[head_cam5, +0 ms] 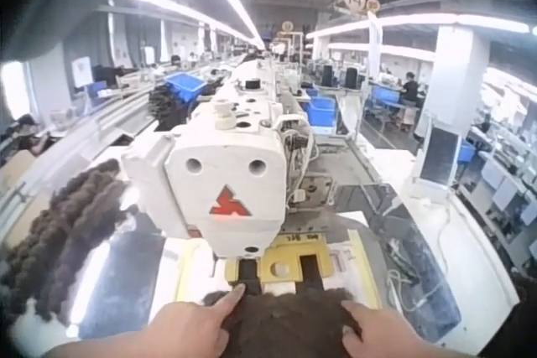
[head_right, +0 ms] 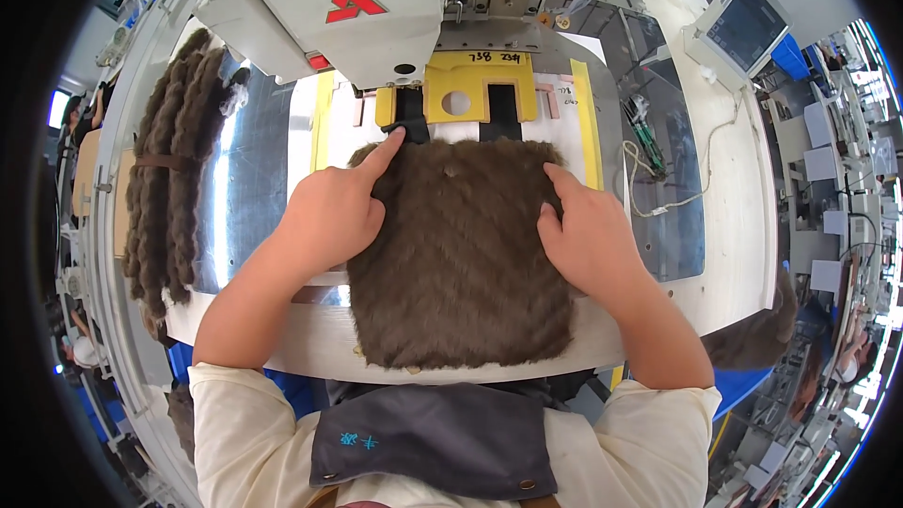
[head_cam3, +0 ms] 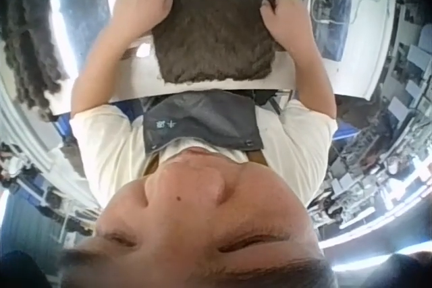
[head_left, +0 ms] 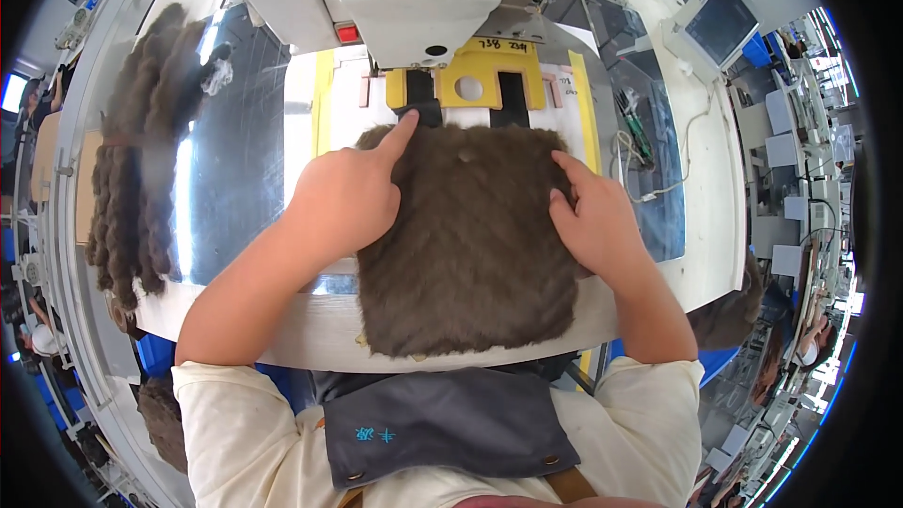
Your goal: Sewing together pieces of fur-like material and trimming edges using an industrial sewing machine and snips.
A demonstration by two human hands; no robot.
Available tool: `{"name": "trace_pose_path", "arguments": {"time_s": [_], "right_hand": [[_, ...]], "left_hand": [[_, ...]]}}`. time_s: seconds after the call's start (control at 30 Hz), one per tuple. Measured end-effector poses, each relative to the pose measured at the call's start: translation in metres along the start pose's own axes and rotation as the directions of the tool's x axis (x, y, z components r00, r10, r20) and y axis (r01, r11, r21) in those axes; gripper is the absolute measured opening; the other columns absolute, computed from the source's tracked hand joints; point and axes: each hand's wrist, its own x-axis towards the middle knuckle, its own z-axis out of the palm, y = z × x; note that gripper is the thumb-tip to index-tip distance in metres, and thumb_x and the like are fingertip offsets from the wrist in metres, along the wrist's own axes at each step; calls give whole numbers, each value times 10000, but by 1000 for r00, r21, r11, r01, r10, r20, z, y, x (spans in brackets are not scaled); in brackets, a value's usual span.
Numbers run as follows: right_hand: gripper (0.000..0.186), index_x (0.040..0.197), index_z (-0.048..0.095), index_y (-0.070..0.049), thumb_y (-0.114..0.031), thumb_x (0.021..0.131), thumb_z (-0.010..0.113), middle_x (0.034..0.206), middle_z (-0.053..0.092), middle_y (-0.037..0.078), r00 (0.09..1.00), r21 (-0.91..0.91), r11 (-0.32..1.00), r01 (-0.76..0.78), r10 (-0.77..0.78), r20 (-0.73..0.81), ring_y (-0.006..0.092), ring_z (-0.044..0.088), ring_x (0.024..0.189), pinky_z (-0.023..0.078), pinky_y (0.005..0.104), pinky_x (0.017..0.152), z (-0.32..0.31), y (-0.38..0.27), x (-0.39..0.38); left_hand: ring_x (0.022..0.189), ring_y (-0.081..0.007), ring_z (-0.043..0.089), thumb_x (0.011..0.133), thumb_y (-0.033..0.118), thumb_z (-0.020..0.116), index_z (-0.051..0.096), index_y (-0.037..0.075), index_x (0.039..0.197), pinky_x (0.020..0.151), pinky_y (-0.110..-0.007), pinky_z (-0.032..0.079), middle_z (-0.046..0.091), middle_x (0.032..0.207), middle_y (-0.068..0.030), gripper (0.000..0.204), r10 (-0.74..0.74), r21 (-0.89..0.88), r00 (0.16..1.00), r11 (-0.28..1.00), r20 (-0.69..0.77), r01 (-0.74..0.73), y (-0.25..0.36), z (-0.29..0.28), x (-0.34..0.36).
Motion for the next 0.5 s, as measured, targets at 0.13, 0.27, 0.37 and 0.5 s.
{"name": "trace_pose_path", "arguments": {"time_s": [0.13, 0.27, 0.37, 0.5], "right_hand": [[456, 1351, 595, 46, -132, 931, 592, 919, 705, 280, 1000, -1, 1000, 0, 0, 0, 467, 673, 904, 528, 521, 850, -1, -3, 0], [458, 1348, 597, 48, -130, 927, 594, 918, 704, 282, 1000, -11, 1000, 5, -5, 3, 467, 673, 904, 528, 523, 849, 2, 0, 0], [463, 1349, 600, 49, -136, 925, 594, 923, 703, 289, 1000, -7, 1000, 16, -16, -15, 469, 674, 909, 528, 525, 855, 2, -1, -1], [472, 1356, 601, 44, -145, 925, 592, 947, 705, 293, 1000, -10, 1000, -5, 5, -3, 473, 674, 924, 528, 527, 868, 1, 0, -1]], "left_hand": [[738, -404, 709, 860, 117, 587, 368, 154, 1620, 729, -494, 574, 719, 805, -216, 792, 42, 41, 992, 998, 117, -47, 5, -15, 3], [689, -416, 680, 817, 71, 577, 331, 153, 1634, 699, -507, 559, 688, 751, -219, 857, 79, 26, 994, 996, 70, -81, 3, -10, 4], [717, -422, 687, 813, 75, 577, 300, 138, 1645, 711, -507, 559, 699, 783, -219, 879, 0, 65, 994, 998, 111, -7, 7, -11, 4], [739, -410, 694, 825, 106, 579, 282, 111, 1648, 717, -501, 562, 708, 803, -213, 876, 28, 111, 991, 993, 132, -43, 6, -7, 7]]}}
